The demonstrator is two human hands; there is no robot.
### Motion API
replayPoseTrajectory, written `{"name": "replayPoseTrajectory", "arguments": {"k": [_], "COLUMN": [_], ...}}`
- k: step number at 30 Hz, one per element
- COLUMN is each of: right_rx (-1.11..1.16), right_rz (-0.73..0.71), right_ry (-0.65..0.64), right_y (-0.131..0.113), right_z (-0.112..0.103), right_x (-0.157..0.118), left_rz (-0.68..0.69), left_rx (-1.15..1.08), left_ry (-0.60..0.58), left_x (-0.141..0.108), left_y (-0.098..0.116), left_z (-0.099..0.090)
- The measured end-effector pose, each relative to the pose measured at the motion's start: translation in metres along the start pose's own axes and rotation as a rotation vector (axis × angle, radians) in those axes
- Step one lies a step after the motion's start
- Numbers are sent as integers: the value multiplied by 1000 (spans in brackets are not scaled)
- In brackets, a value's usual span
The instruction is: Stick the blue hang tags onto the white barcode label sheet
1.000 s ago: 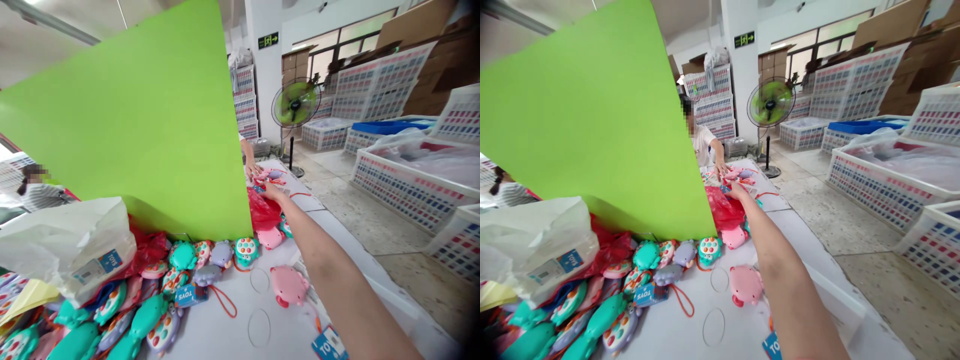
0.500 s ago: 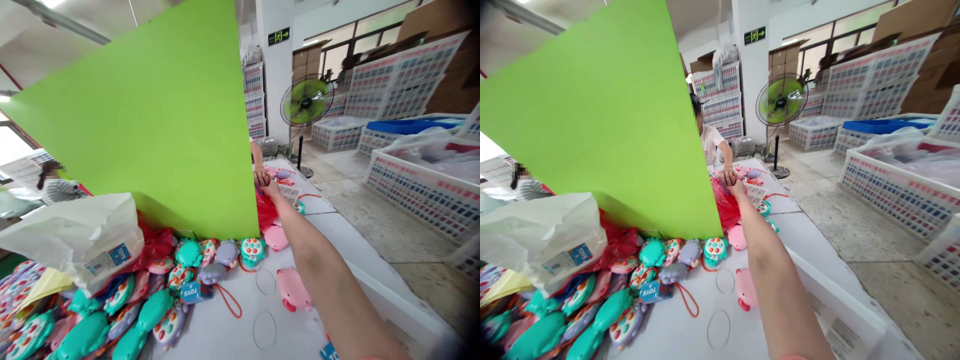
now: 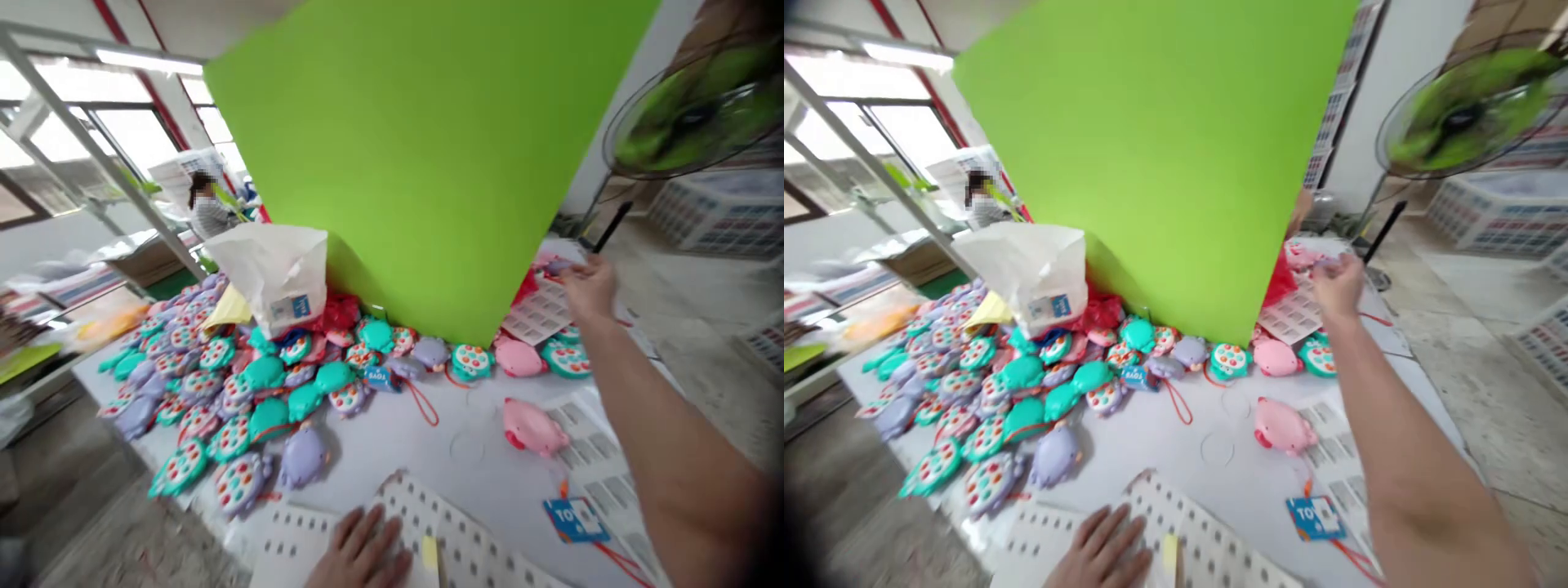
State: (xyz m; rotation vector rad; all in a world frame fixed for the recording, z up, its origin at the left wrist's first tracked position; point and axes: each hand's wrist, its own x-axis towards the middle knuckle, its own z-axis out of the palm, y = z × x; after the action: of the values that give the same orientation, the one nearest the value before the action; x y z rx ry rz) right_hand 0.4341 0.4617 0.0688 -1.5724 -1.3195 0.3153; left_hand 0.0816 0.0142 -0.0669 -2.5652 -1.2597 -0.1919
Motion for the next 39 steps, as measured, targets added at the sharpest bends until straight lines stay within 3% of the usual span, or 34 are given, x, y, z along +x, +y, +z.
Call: {"name": "replayPoseTrajectory", "arguments": {"k": [2, 4, 8, 12, 14, 16, 19, 21, 26, 30, 33, 36, 39], "right_rx": [99, 129, -44, -80, -147, -206, -257, -283, -336, -388, -500, -591, -492], "right_rz": [-59, -181, -363, -426, -410, -352, -298, -301, -333, -383, -383, -274, -126], "right_ry": [93, 87, -170, -603, -715, -747, -720, -704, -696, -714, -559, -336, -331], "right_y": [-7, -20, -58, -74, -69, -60, -51, -49, -51, -56, -50, -28, 0], "right_z": [-35, -72, -123, -123, -112, -100, -90, -88, -89, -94, -108, -129, -142], "right_x": [-35, -89, -237, -382, -433, -463, -480, -482, -482, -479, -472, -467, -467], "left_rz": [22, -31, -130, -195, -234, -279, -332, -366, -487, -457, -429, -376, -283], "left_rx": [-108, -240, -471, -660, -761, -857, -899, -791, -377, -347, -405, -492, -553], "left_ry": [-130, -175, -214, -101, -25, 43, 134, 148, 13, -66, -113, -102, -61], "left_x": [4, 9, 12, 7, 3, 1, -1, -3, -6, -3, -3, -7, -10], "left_y": [-5, -6, -4, -6, -8, -11, -17, -23, -32, -32, -35, -39, -37], "left_z": [-13, -26, -39, -33, -27, -24, -26, -31, -34, -33, -35, -41, -51]}}
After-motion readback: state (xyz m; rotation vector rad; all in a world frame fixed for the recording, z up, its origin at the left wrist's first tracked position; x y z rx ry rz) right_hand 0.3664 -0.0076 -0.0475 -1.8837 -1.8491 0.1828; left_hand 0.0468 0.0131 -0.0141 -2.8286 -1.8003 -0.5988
